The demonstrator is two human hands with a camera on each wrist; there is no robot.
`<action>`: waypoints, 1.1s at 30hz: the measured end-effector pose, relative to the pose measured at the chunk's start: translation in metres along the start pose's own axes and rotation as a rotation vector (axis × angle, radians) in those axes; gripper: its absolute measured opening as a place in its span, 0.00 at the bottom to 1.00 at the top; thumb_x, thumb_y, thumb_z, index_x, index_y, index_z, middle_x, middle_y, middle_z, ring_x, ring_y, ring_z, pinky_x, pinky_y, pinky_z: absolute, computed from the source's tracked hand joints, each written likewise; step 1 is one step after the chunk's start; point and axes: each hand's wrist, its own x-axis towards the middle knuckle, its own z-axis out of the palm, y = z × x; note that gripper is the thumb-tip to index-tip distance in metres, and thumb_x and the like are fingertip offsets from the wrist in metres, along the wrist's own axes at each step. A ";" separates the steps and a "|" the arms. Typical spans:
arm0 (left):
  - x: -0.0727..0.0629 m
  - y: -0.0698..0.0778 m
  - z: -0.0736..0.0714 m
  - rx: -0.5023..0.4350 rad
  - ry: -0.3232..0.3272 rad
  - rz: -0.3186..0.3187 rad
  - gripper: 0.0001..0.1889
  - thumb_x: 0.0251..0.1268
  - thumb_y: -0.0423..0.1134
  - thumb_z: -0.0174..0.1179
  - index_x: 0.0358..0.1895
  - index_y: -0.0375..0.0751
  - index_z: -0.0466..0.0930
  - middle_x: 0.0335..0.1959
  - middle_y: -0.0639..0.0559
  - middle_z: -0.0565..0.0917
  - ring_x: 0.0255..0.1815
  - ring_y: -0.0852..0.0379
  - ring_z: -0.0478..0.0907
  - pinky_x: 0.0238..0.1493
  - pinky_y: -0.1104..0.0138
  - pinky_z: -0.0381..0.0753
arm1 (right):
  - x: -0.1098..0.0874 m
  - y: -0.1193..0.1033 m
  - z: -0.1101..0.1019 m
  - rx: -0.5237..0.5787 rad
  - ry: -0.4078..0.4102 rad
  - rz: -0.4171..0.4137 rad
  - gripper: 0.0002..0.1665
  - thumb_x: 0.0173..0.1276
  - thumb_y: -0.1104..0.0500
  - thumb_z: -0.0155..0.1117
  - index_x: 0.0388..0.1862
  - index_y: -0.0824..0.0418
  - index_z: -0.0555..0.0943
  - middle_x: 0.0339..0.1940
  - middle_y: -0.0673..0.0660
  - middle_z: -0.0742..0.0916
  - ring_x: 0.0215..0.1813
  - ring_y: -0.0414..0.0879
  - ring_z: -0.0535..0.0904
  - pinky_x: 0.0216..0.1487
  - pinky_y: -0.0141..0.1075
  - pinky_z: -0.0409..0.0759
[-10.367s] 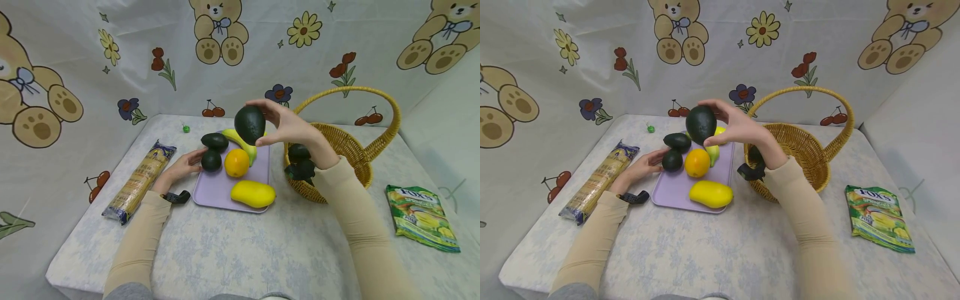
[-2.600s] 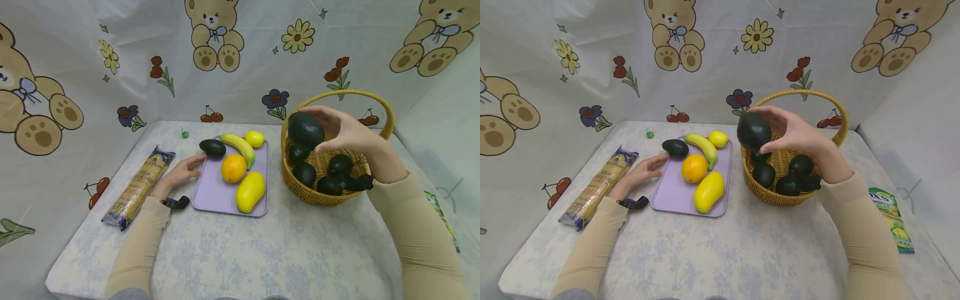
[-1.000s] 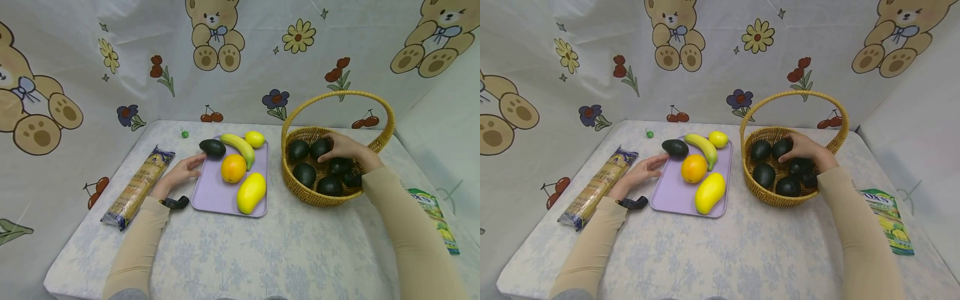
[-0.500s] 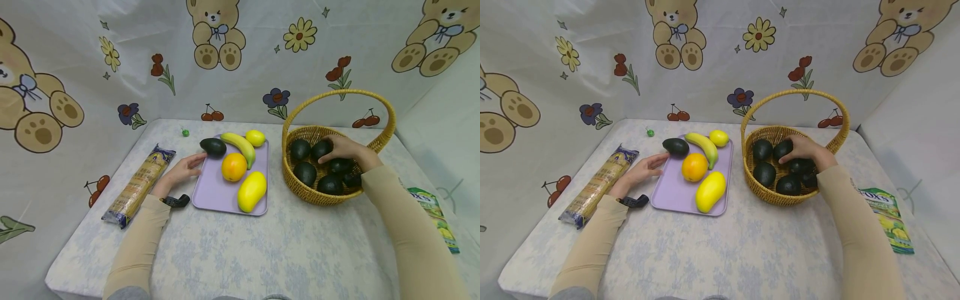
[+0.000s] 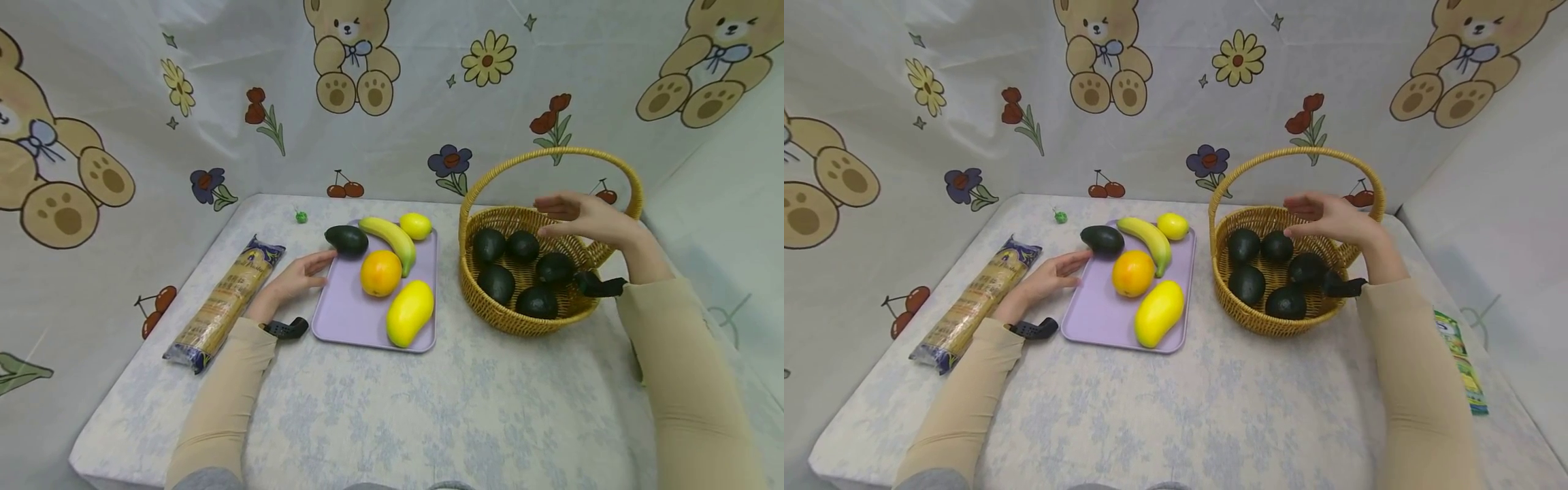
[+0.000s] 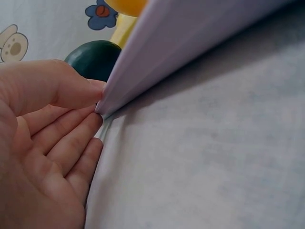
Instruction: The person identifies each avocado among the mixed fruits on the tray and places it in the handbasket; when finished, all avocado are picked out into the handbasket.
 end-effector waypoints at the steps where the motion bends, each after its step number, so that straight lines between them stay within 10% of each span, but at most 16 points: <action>1: -0.001 0.004 0.001 0.005 -0.001 -0.002 0.32 0.60 0.18 0.53 0.68 0.21 0.54 0.70 0.31 0.55 0.71 0.38 0.52 0.70 0.52 0.52 | -0.004 -0.008 -0.001 -0.002 0.009 -0.016 0.38 0.64 0.51 0.66 0.70 0.57 0.64 0.67 0.59 0.71 0.66 0.51 0.66 0.61 0.41 0.68; 7: 0.001 -0.005 -0.001 0.010 0.000 0.014 0.31 0.60 0.19 0.53 0.68 0.22 0.54 0.70 0.31 0.56 0.71 0.38 0.53 0.70 0.52 0.53 | -0.021 -0.054 0.003 -0.006 0.040 -0.169 0.35 0.62 0.56 0.67 0.68 0.53 0.68 0.65 0.53 0.74 0.61 0.35 0.69 0.53 0.18 0.67; 17: 0.004 -0.019 -0.004 -0.002 0.014 0.012 0.32 0.60 0.20 0.54 0.69 0.28 0.56 0.71 0.37 0.57 0.71 0.43 0.54 0.70 0.56 0.54 | 0.003 -0.114 0.027 0.115 0.048 -0.540 0.37 0.56 0.72 0.69 0.65 0.65 0.69 0.63 0.58 0.75 0.65 0.47 0.69 0.63 0.30 0.67; 33: 0.005 -0.023 -0.006 0.017 0.016 0.026 0.33 0.60 0.24 0.55 0.70 0.31 0.57 0.72 0.39 0.58 0.71 0.45 0.55 0.70 0.57 0.55 | 0.110 -0.165 0.100 0.228 -0.134 -0.547 0.38 0.59 0.65 0.69 0.67 0.66 0.66 0.65 0.60 0.72 0.66 0.49 0.67 0.67 0.39 0.63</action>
